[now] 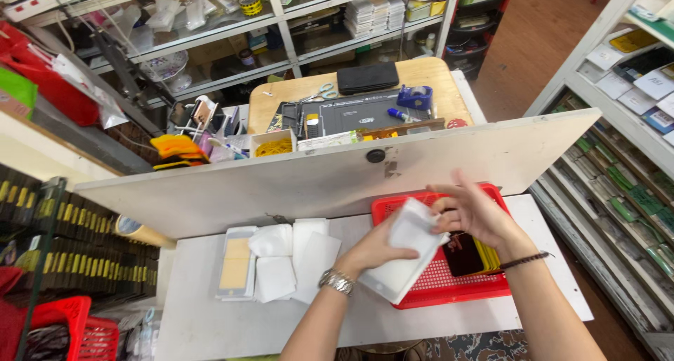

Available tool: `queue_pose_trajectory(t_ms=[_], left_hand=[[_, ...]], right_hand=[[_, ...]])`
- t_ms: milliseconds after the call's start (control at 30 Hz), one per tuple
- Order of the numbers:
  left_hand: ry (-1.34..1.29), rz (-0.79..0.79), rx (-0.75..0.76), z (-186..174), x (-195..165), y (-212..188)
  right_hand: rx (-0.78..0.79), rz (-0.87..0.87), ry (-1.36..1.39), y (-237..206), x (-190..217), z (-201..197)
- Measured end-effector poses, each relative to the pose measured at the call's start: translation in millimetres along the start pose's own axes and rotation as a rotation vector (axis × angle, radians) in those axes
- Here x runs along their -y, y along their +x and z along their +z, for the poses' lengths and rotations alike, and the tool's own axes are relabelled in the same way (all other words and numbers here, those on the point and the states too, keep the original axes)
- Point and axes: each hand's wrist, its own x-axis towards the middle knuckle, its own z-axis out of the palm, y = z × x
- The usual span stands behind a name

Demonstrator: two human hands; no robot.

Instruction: The person wraps phone cases and phone accessories in white paper sleeves at a shop counter, folding the paper around each item and placing the wrapped items into a red basket. They handle yellow phone cases, a black phone, and black packaged accessories one at a time.

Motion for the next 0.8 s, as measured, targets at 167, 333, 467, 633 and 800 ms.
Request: queue_pose_trajectory(t_ms=[167, 333, 467, 633, 800], left_hand=[[-0.654, -0.126, 0.041, -7, 4, 8], [-0.734, -0.306, -0.252, -42, -1, -28], [-0.601, -0.211, -0.265, -48, -6, -52], [-0.539, -0.293, -0.308, -72, 18, -87], [-0.524, -0.360, -0.500, -109, 45, -129]], right_hand=[[0.230, -0.171, -0.869, -10, -28, 74], [-0.186, -0.203, -0.516, -8, -33, 31], [-0.154, 0.032, -0.217, 16, -94, 54], [-0.074, -0.041, -0.178, 49, -156, 112], [-0.072, -0.010, -0.161, 70, -179, 166]])
